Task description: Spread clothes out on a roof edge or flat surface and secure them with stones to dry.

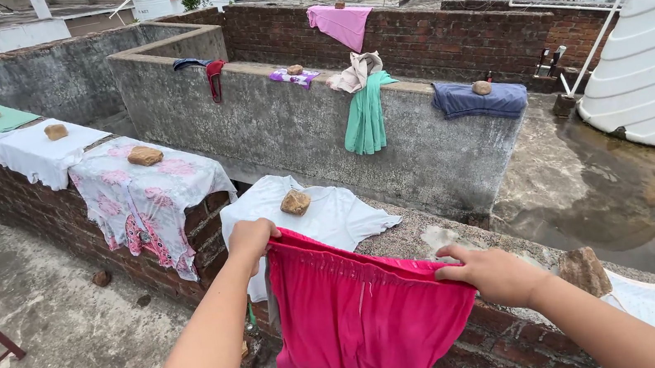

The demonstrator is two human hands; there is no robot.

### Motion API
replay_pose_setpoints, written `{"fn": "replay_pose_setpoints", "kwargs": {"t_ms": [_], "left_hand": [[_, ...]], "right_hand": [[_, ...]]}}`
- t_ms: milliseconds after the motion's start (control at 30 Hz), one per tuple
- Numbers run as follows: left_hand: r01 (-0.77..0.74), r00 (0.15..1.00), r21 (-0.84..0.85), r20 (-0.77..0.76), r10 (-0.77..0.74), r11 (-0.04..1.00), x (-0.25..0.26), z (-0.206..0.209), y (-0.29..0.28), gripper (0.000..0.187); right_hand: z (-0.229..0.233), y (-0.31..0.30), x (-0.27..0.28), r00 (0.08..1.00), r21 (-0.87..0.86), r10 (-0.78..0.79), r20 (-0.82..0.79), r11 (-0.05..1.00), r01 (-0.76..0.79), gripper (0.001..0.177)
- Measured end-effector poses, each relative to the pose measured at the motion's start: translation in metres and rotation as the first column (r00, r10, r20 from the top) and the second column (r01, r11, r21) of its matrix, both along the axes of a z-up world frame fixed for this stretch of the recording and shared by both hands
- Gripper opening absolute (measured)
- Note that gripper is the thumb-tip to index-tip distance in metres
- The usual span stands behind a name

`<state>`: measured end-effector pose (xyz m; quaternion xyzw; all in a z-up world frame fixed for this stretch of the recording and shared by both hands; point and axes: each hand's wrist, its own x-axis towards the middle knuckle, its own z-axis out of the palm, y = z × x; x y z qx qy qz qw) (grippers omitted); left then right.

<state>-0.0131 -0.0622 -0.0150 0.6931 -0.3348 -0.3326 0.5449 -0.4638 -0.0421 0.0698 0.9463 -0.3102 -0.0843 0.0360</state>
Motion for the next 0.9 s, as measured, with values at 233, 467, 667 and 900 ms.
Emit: {"fn": "replay_pose_setpoints", "kwargs": {"t_ms": [233,467,667,900], "left_hand": [[0.260,0.419,0.095,0.886,-0.201,0.961,-0.039,0.022,0.026,0.088],[0.249,0.495,0.105,0.841,-0.220,0.963,-0.062,0.039,0.029,0.037],[0.327,0.690,-0.056,0.696,-0.198,0.944,-0.078,0.035,0.011,0.030],[0.307,0.762,-0.107,0.622,-0.177,0.946,-0.107,0.021,-0.025,0.079]], "right_hand": [[-0.021,-0.035,-0.039,0.964,0.059,-0.264,0.020,0.963,0.262,0.038],[0.034,-0.001,-0.051,0.841,0.091,-0.539,0.045,0.841,0.534,0.046],[-0.009,-0.040,-0.110,0.650,0.227,-0.703,0.290,0.710,0.667,0.046],[-0.012,-0.040,-0.137,0.371,0.346,-0.727,0.578,0.630,0.695,0.029]]}}
